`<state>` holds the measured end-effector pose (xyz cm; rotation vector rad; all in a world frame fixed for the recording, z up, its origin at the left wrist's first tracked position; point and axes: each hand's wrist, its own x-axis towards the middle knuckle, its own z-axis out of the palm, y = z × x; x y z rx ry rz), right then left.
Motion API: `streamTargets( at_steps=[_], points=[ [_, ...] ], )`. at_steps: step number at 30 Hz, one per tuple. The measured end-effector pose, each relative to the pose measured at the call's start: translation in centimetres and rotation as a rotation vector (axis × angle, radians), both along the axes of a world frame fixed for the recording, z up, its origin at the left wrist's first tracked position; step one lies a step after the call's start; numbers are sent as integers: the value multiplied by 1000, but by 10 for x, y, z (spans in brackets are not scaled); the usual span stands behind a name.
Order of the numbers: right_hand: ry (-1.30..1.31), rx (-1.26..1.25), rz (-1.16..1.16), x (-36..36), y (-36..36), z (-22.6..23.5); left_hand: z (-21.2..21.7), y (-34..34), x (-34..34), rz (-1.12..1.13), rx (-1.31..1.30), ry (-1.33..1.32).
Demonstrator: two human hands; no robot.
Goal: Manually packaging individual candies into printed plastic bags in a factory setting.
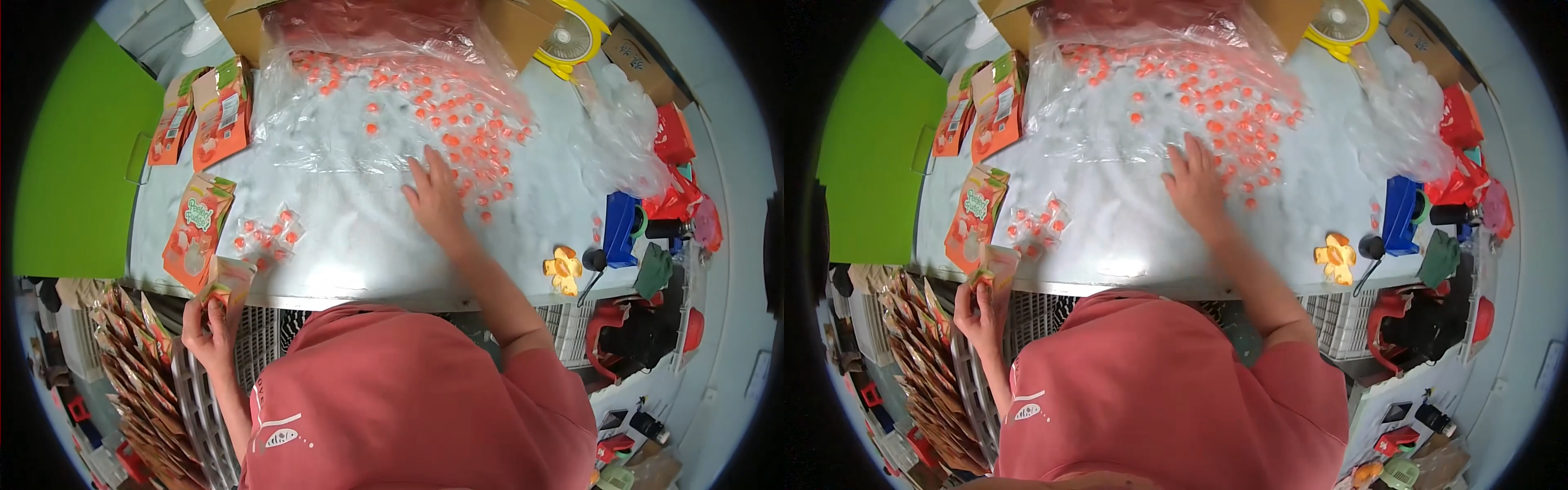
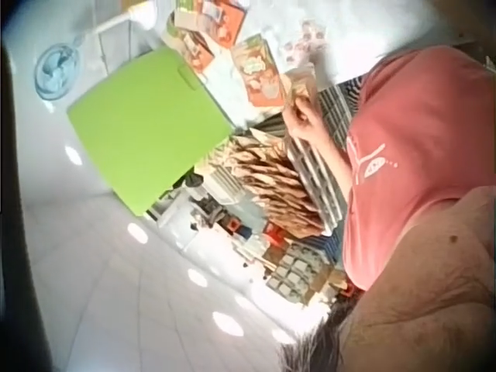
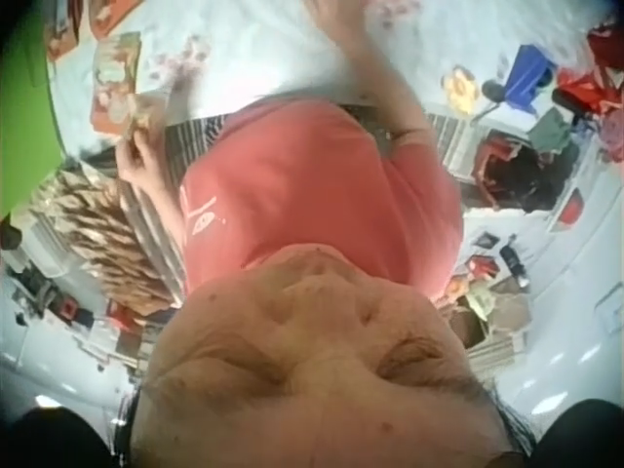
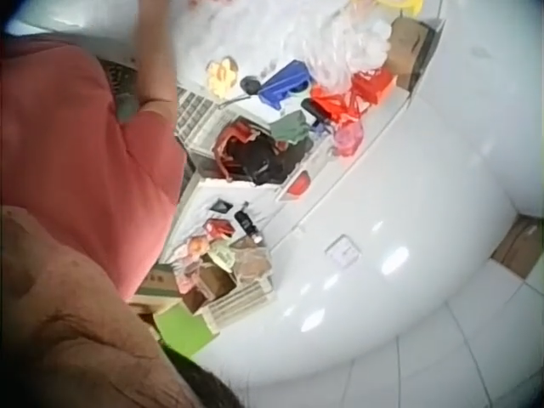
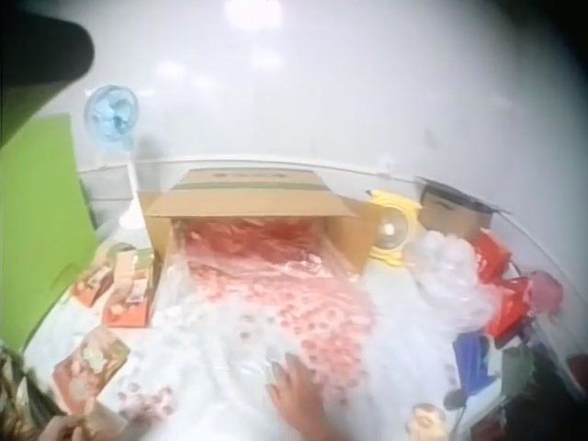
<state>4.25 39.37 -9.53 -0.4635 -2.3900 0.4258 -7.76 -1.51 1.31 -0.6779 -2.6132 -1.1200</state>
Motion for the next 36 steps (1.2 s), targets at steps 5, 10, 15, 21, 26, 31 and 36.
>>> streamTargets(
  at_steps=[5,10,15,21,26,31,36],
  points=[
    [-162,71,131,14,3,-13,4,20,-1,-36,21,4],
    [-40,-417,219,38,-13,-2,2,16,3,-20,10,2],
    [195,-596,3,80,-9,5,4,16,-1,-11,-10,-9],
    [101,-344,25,101,-31,10,1,19,-1,-14,17,-4],
    [29,-246,93,95,-45,10,1,17,-1,-29,-15,1],
    [-40,-267,147,92,-60,-6,3,19,0,-37,-13,30],
    [64,-242,142,77,-59,3,-2,12,0,-30,17,-21]
  ],
)
